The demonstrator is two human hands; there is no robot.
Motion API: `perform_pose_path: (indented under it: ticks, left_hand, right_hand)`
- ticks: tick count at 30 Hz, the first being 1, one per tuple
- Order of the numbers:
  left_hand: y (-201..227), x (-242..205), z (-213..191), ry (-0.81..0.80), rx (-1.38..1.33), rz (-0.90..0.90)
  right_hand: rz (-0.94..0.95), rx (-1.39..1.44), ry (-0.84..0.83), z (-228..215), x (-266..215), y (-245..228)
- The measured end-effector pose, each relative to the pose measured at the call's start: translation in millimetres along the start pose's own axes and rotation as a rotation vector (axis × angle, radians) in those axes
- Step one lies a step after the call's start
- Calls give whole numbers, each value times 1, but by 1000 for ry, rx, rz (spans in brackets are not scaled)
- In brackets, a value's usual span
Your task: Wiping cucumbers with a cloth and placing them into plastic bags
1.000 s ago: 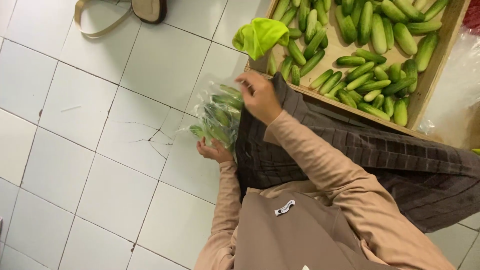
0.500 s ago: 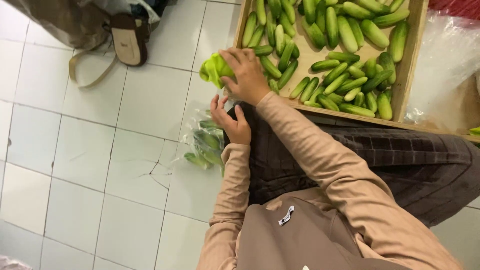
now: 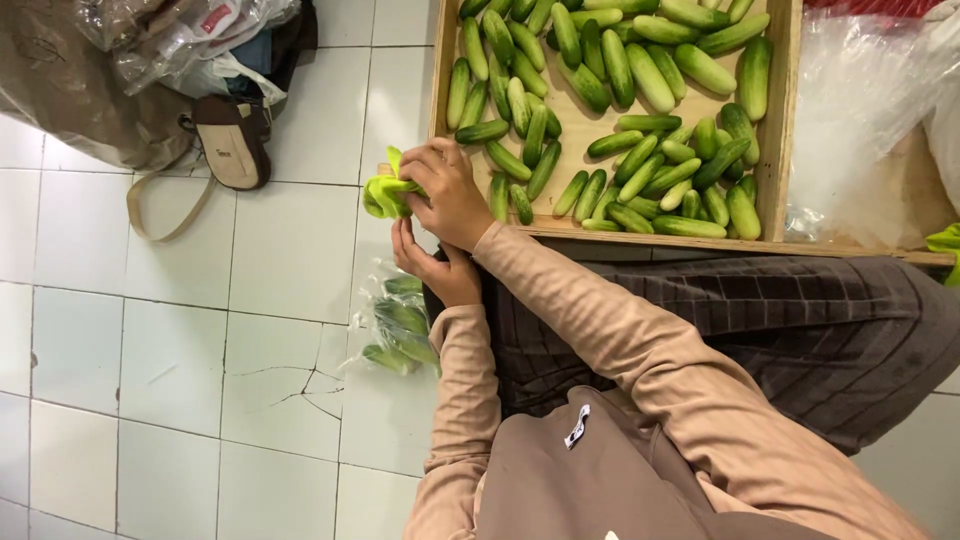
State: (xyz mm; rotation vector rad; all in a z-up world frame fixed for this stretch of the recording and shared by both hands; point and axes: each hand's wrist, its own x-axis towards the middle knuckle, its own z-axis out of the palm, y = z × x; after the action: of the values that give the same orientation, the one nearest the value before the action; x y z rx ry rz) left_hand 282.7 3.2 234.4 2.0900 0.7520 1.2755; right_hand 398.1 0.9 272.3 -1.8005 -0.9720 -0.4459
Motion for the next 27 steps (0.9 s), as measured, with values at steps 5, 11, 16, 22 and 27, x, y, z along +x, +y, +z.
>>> perform_pose_path:
  ticks: [5,11,16,22,27]
  left_hand:
    - [30,0,-8,37,-60,87]
    - [62,-17,4,-42,-277,284]
    - [83,-39,42,-411,-505,164]
    - [82,-76,99,-987,-512,48]
    - [61,-124,120,-1089,-522,-27]
  right_hand:
    - [93,267,0,-26,-19,4]
    - [325,555,14,-134,-40,-13]
    - [480,582,103,-197,-79,24]
    - [899,636,220,-221,-168,100]
    - [1109,742,198,-230,-222,122]
